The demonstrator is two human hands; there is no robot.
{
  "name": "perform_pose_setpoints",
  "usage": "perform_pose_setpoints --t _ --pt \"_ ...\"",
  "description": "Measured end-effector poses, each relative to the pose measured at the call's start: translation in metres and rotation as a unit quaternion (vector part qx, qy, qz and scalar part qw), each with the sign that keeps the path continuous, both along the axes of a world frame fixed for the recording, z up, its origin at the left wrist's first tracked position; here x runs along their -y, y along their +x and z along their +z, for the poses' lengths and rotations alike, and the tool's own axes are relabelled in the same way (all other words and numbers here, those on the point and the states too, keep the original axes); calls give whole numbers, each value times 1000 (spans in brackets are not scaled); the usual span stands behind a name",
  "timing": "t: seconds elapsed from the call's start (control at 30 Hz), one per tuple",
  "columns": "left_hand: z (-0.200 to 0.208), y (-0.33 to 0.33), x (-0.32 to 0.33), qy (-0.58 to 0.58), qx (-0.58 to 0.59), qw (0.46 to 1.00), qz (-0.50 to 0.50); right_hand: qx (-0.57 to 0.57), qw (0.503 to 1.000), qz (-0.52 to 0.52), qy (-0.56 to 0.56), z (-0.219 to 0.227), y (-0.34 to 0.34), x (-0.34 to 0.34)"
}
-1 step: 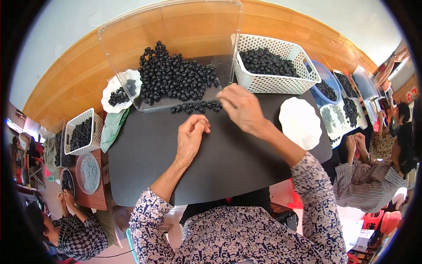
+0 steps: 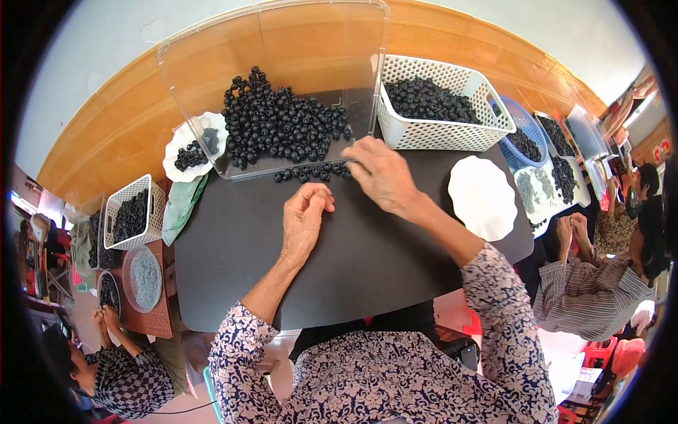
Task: The person sorts small rubber or plastic parts by hand, taking them from a large pile and placing them into a plastic container.
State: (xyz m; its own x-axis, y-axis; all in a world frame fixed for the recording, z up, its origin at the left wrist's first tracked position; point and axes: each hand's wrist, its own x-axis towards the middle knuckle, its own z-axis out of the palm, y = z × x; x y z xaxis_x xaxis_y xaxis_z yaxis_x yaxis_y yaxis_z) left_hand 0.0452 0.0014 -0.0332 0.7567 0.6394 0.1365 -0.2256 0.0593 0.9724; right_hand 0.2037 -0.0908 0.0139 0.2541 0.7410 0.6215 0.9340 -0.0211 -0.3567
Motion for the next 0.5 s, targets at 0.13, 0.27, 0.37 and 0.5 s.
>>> perform_pose_setpoints --t 0.13,0.27,0.37,0.5 --pt "3 1 -15 -2 -36 998 57 31 998 -9 -52 -25 -7 -18" --pt "-4 0 -25 -16 -5 998 66 -7 998 21 -65 -33 -17 -17" --pt "-3 0 -25 14 2 996 84 -171 983 60 4 -31 -16 -9" --pt "-2 5 -24 30 6 996 85 -372 926 -33 53 -38 3 9"
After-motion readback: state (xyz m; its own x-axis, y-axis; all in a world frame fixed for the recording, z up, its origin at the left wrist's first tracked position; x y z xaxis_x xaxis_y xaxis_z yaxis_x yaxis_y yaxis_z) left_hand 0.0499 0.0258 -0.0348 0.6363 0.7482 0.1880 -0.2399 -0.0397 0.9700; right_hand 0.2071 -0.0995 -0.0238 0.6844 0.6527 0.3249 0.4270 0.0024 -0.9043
